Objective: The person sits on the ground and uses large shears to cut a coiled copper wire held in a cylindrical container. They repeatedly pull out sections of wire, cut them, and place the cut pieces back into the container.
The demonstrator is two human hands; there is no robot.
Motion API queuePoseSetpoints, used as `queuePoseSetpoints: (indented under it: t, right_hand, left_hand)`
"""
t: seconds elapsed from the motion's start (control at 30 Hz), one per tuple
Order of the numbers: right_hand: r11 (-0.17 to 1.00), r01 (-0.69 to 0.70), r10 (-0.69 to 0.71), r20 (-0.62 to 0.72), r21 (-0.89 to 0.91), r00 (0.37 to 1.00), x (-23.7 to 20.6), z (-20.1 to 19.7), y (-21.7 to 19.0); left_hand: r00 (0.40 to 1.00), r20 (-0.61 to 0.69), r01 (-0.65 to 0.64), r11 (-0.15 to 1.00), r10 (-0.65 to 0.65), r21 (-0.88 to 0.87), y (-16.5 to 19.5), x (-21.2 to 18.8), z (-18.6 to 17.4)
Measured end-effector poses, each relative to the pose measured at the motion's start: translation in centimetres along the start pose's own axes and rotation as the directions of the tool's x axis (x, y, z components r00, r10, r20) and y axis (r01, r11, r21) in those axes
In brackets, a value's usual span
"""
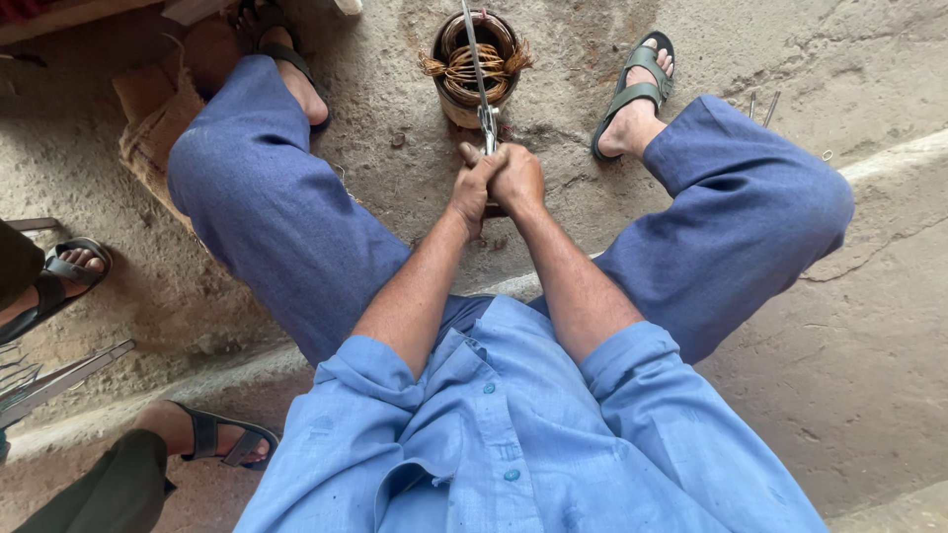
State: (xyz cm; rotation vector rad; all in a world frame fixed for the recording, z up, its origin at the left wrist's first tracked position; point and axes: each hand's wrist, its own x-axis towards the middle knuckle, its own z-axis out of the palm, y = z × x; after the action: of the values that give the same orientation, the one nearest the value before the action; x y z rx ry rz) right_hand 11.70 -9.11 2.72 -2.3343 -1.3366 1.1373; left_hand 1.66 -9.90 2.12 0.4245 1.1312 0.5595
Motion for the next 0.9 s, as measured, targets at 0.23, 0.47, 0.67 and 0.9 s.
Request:
queuePoseSetpoints:
  t: [0.23, 0.47, 0.67, 0.9]
  right_hand:
    - [0.995, -0.012, 0.008, 0.036, 0.098, 0.999, 0.8, -0.8, -1.5]
    - [0.998, -0.007, 0.008, -0.02, 0.062, 1.0, -1.1, -1.0, -0.9]
    - [0.998, 0.055, -0.053, -0.044, 0.041, 0.998, -2.0, -0.6, 0.4]
    - [0.994, 0.031, -0.032, 0.005, 0.108, 0.999, 0.8, -0.9, -1.2]
  left_hand:
    - [1.0, -0.011, -0.012, 1.0, 0.012, -0.006, 1.0, 1.3, -0.5]
    - [0.98, -0.113, -0.161, 0.986, 0.164, 0.034, -1.0, 0.2, -0.1]
    - [0.976, -0.152, -0.138, 0.984, 0.154, 0.113, -1.3, -1.4, 0.2]
    - [0.998, -0.015, -0.058, 0.994, 0.057, -0.09, 1.1, 1.0, 0.2]
